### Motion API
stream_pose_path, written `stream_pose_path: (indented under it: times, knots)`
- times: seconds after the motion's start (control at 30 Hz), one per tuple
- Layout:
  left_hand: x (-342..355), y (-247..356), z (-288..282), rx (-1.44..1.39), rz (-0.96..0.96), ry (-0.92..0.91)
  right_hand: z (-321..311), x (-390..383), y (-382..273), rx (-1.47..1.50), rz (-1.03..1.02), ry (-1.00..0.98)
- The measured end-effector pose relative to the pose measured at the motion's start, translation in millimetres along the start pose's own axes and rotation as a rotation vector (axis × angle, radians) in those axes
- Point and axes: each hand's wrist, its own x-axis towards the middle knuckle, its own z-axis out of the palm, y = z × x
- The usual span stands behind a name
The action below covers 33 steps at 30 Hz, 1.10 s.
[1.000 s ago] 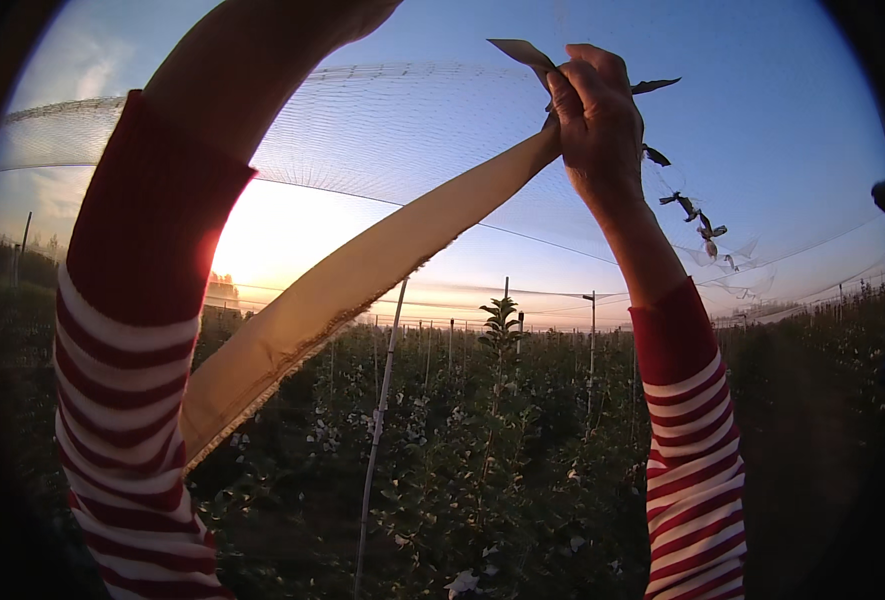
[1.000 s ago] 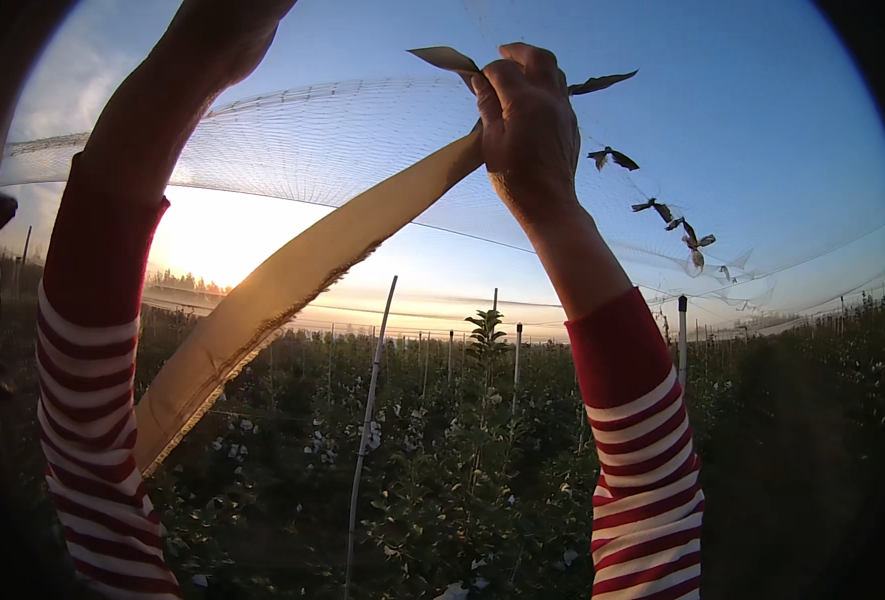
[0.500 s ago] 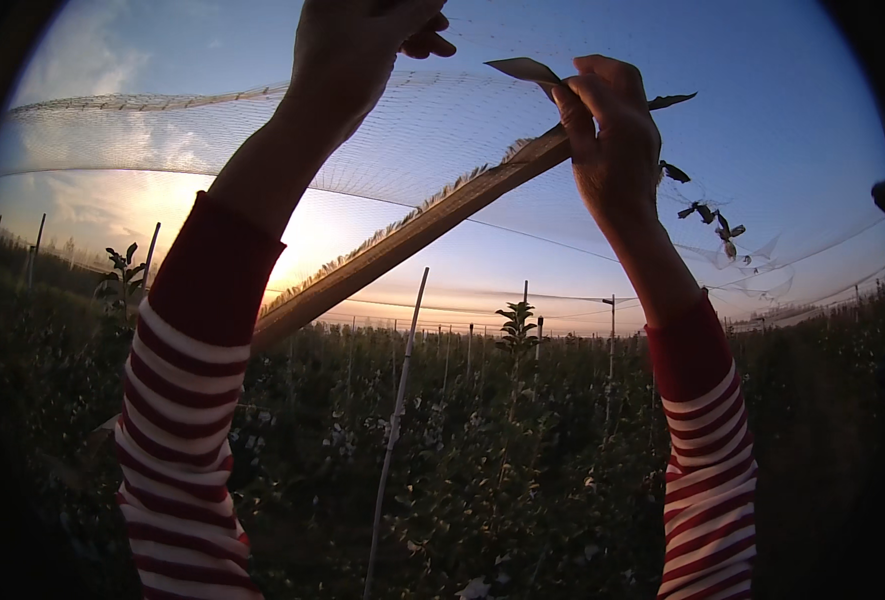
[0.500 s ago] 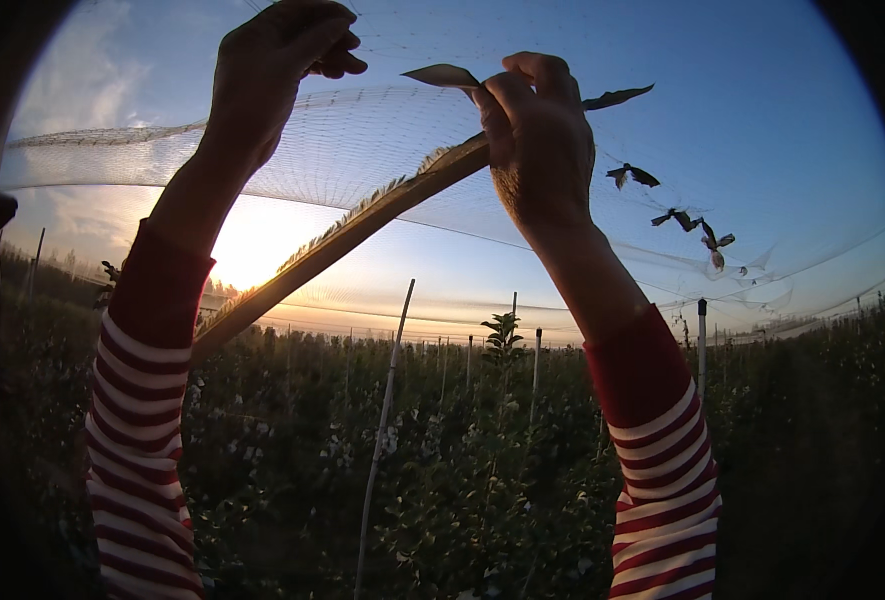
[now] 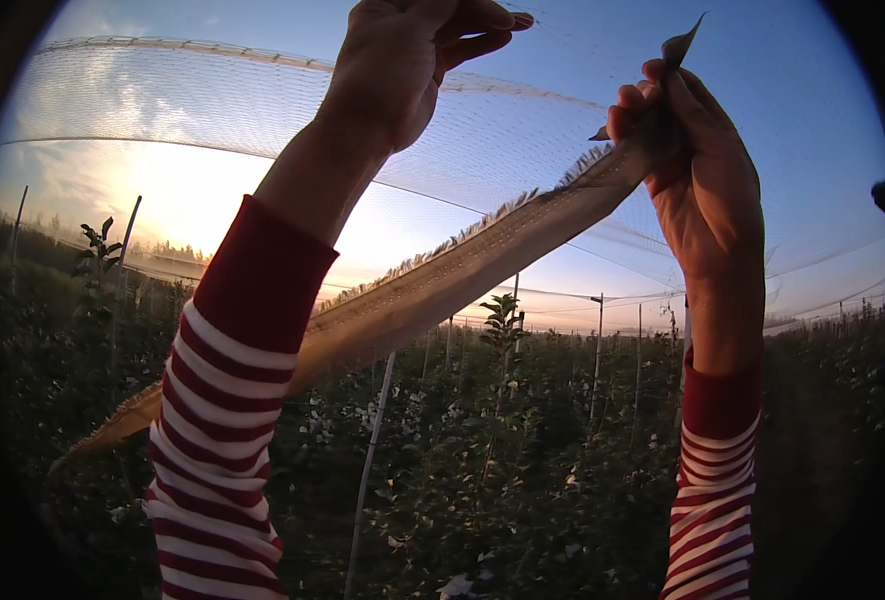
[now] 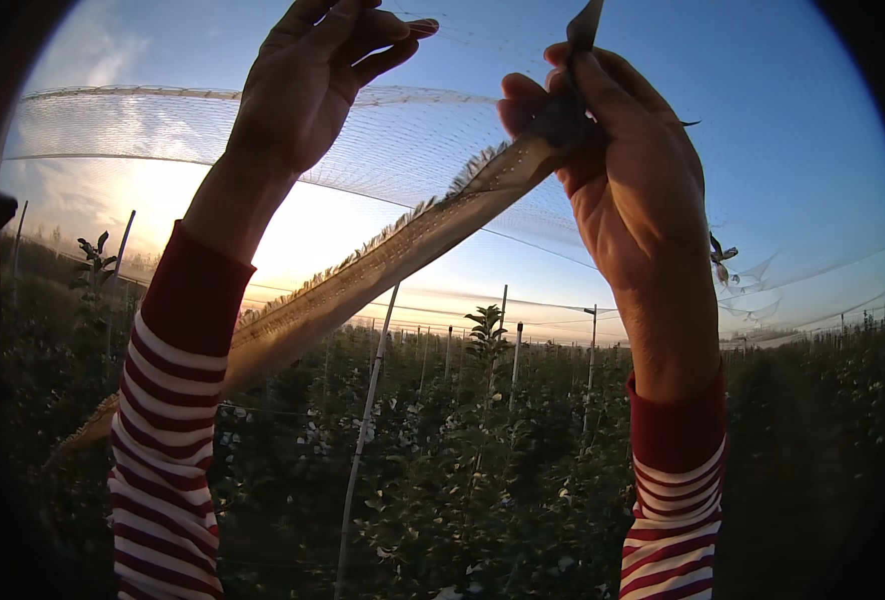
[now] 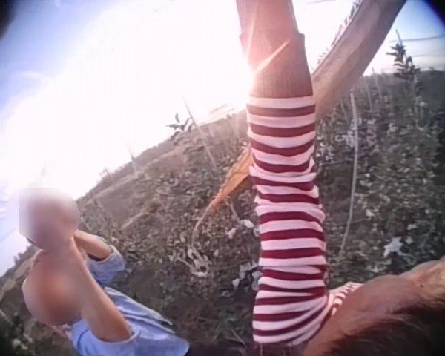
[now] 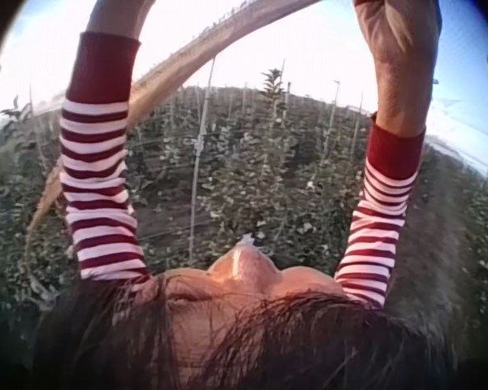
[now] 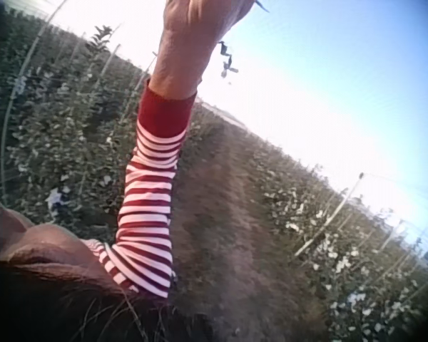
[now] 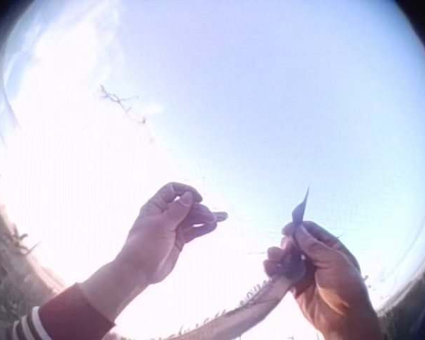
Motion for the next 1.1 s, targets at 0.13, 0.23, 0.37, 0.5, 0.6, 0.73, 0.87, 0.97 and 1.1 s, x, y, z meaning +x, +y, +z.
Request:
stream_pose_path:
  times: [0.13, 0.23, 0.37, 0.5, 0.6, 0.73, 0.87, 0.97, 1.1]
  knots:
    - [-7.1, -15.2, -4.0, -0.227, 0.065, -0.029, 1.6, 4.7, 4.8, 0.100, 0.164, -0.368]
    - [-9.6, -16.9, -2.8, -0.175, 0.071, 0.024, 18.9, 3.4, 22.6, -0.490, -0.162, -0.059]
    - [-12.5, -17.7, 1.3, 0.024, 0.062, 0.121, 23.1, 15.6, 38.7, -0.844, -0.548, -0.022]
    - [-22.0, -19.5, 4.2, 0.050, 0.012, 0.221, 34.5, 25.6, 62.6, -1.057, -1.000, -0.063]
    - [-23.4, -26.1, -13.6, -0.013, 0.134, 0.088, 41.4, 29.0, 76.1, -1.122, -1.226, -0.064]
    - [-29.6, -32.2, -18.9, -0.018, 0.238, 0.031, 41.9, 27.0, 81.0, -1.261, -1.120, -0.036]
    - [-47.1, -29.3, -9.2, 0.182, 0.288, 0.110, 39.6, 20.6, 81.2, -1.309, -1.002, -0.146]
    - [-56.5, -27.9, -7.2, 0.202, 0.258, 0.119, 37.7, 16.1, 76.3, -1.338, -0.832, -0.196]
    - [-61.9, -21.2, -11.1, 0.522, 0.266, 0.050, 40.4, 17.4, 68.8, -1.359, -0.687, -0.231]
